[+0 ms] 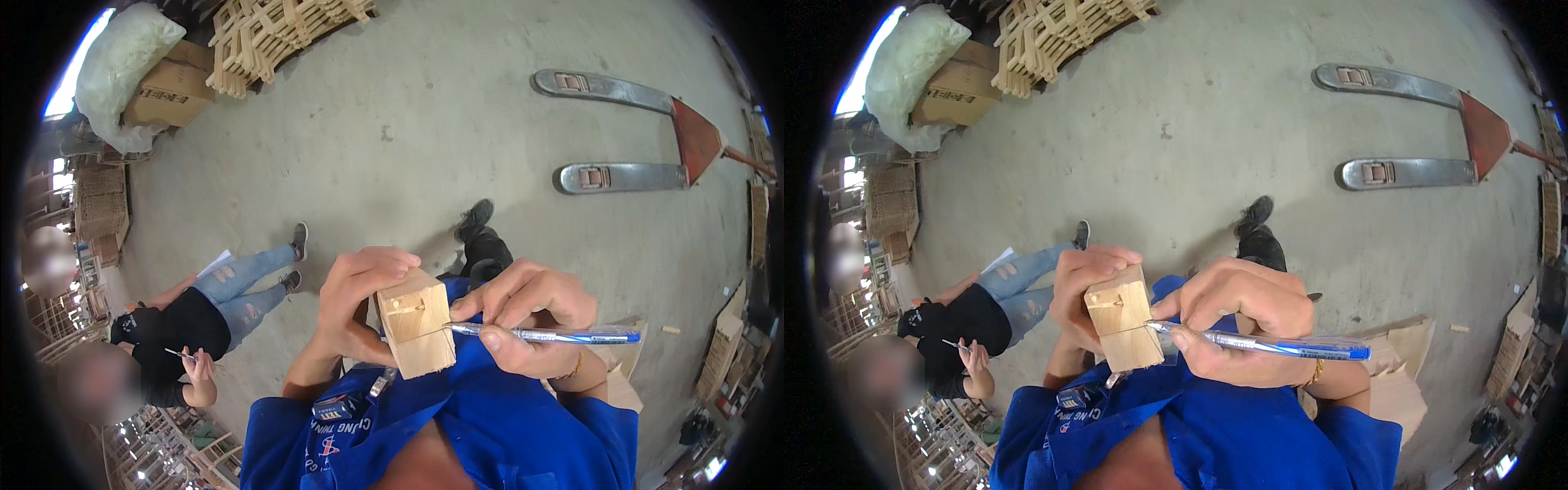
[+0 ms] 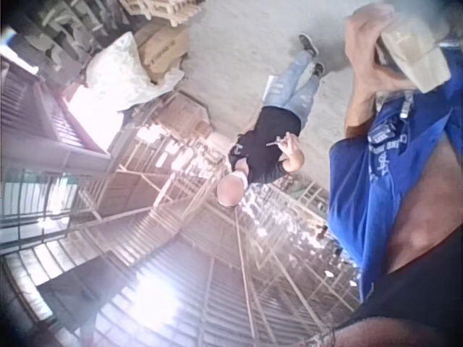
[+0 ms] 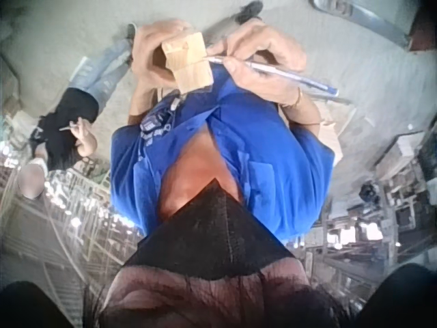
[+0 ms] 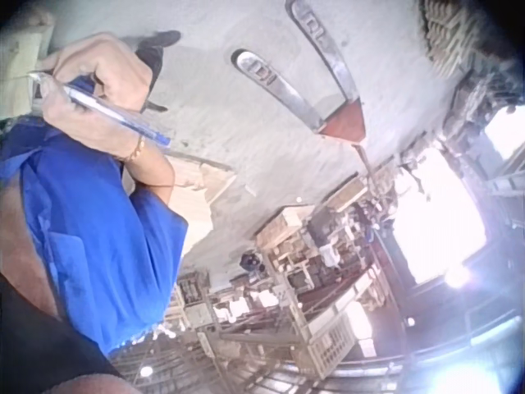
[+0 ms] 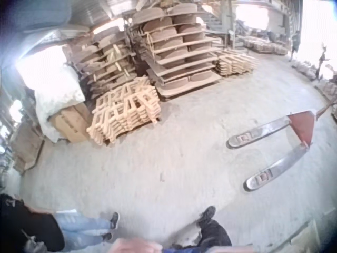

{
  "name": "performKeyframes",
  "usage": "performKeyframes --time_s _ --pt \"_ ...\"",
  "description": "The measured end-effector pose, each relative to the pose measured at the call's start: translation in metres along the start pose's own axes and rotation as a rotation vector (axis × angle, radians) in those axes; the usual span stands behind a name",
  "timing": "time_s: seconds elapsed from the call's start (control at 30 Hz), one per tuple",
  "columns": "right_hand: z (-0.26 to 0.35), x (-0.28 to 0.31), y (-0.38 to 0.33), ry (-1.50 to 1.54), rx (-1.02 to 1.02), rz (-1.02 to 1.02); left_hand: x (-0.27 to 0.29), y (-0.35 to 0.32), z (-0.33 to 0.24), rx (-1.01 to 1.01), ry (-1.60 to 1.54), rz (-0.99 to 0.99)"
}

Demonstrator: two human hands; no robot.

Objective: The person marks small wooden blocks with a pen, then uses a drill press to drill holes into them. The person handles the blocks one at a time, aligning them under the drill and operating the machine to create holes.

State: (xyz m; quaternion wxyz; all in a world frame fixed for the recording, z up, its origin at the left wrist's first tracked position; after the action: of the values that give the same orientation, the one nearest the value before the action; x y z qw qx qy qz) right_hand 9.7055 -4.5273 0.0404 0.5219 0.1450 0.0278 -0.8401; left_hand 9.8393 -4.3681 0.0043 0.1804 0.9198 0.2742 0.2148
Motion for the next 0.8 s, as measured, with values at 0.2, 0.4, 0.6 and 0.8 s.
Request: performKeyframes --time_s 0.2,0.4,0.6,0.8 --pt "0.047 0.101 0.108 0.003 0.029 0.092 -0.037 0.142 0.036 -0.030 -0.033 0.038" --pt "0.052 0.192 0.182 -0.008 0.182 -0.267 -0.083 0.258 0.083 -0.045 -0.071 0.026" --pt "0.008 0.267 0.246 -0.533 -0.081 -0.340 -0.144 0.380 0.163 0.281 -0.401 0.082" --pt "-0.046 0.378 0.398 -0.697 -0.220 -0.365 -0.219 0.534 0.278 0.515 -0.538 -0.109"
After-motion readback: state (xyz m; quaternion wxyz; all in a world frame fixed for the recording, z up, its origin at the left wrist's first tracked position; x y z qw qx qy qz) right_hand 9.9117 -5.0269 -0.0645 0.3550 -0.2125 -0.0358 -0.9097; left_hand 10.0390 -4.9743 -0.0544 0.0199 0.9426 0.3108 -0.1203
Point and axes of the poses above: each hand's wrist, its own y-axis towards the middle knuckle, its own x-axis out of the back of the hand, z = x × y, the point moved 1 cm from there along y, towards the middle knuckle, and after that the axes turned 1 degree about -x, right-handed, at the moved point
